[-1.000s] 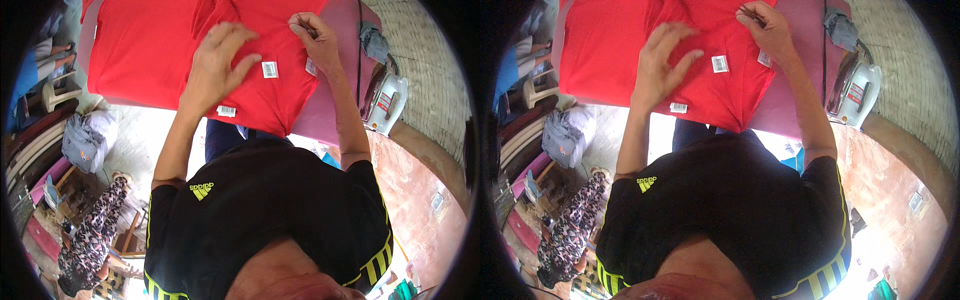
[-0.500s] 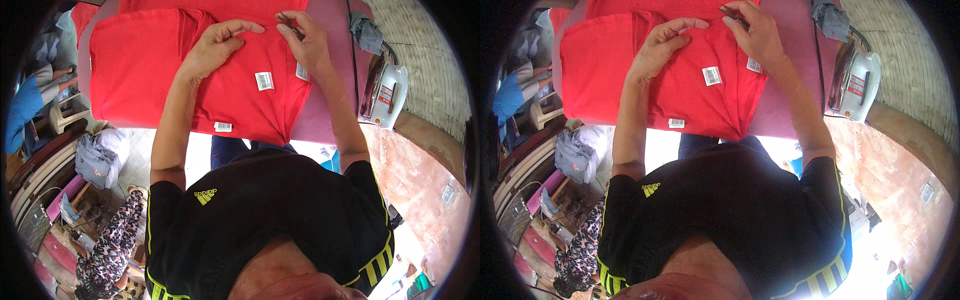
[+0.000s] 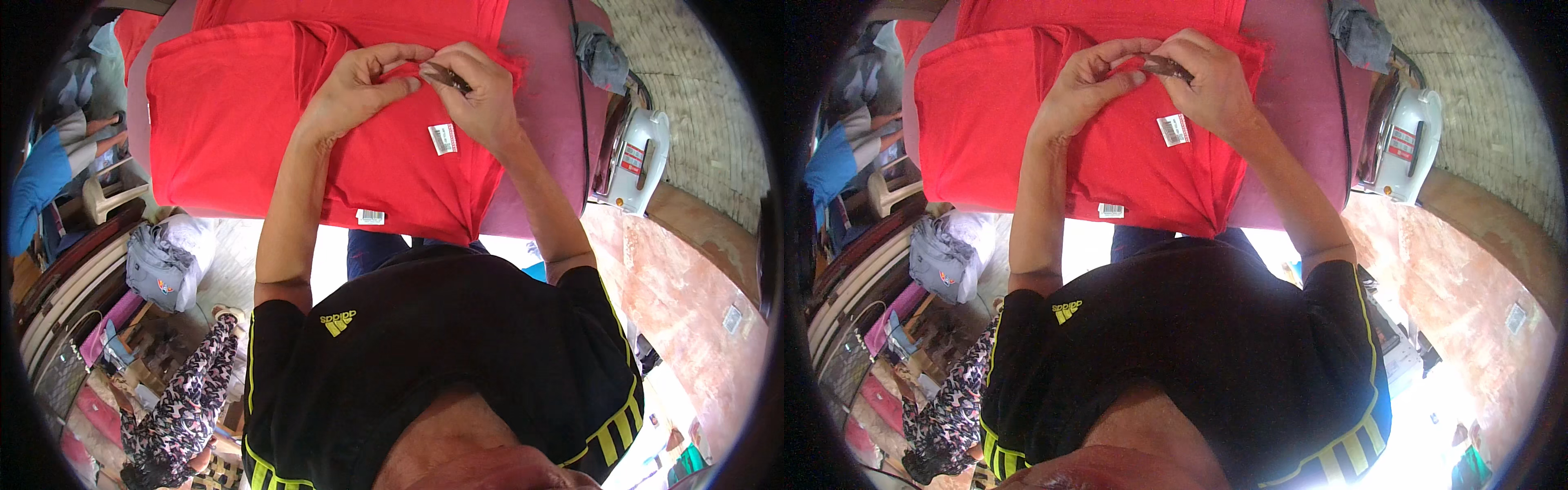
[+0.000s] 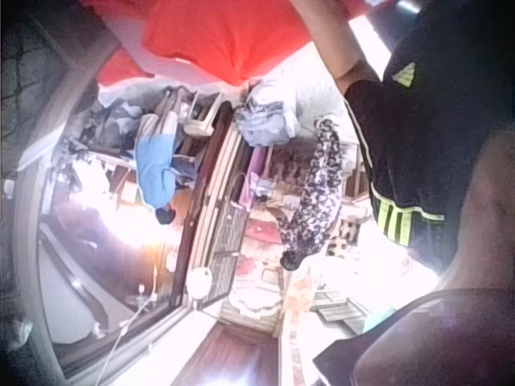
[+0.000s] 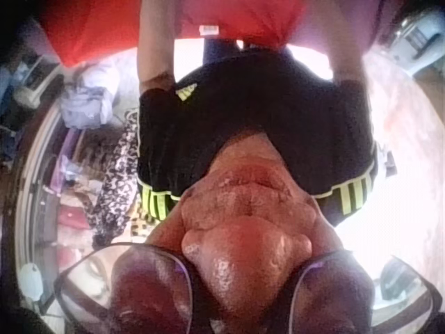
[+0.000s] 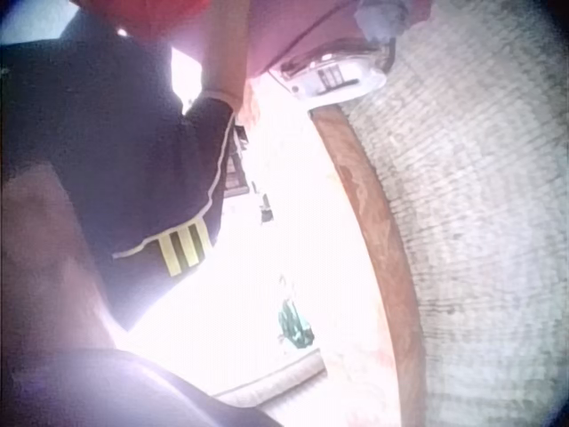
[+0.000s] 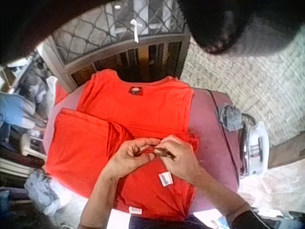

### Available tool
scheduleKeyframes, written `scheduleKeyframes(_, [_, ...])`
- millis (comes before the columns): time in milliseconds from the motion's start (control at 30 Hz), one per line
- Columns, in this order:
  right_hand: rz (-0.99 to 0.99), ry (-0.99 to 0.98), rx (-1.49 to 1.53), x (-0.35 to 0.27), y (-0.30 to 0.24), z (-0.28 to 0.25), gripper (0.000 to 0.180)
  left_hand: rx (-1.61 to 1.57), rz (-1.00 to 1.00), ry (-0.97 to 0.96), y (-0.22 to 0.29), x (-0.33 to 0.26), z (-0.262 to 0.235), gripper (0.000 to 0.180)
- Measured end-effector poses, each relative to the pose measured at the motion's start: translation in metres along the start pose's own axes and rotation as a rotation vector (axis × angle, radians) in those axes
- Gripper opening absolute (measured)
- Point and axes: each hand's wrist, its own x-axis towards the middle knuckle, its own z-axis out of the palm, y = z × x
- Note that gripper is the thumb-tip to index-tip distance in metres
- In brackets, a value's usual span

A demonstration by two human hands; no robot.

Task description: The person uses a small blade to trim loose threads from the seams and edges of a stack of red shirts. They repeatedly pick up a shirt, cut the threads, and place it back on the pile.

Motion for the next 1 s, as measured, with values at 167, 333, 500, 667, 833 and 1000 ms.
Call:
scheduleKeyframes(167, [0.32,0.0,0.148,0.003,-0.001,-0.002,0.01,0.17,0.065,0.068,-0.01,0.004,0.002,0.026])
scheduleKeyframes(333, [0.283,-0.016,0.281,0.001,-0.003,-0.023,0.019,0.214,0.058,0.097,-0.004,0.003,0.003,0.019])
scheduleKeyframes(500, [0.304,-0.276,0.155,-0.008,0.002,-0.039,0.028,0.179,0.007,0.056,-0.004,0.002,-0.001,0.021])
scheduleKeyframes(667, [0.158,-0.337,-0.029,0.004,-0.01,-0.036,0.025,0.136,0.022,0.063,-0.006,0.002,0.0,0.019])
scheduleKeyframes(833, [0.022,-0.293,-0.171,0.005,-0.007,-0.032,0.024,0.15,0.048,0.061,-0.008,0.004,0.002,0.016])
scheduleKeyframes(1000, [0.018,-0.325,-0.229,0.009,-0.007,-0.035,0.022,0.167,0.057,0.069,-0.011,0.002,0.002,0.015])
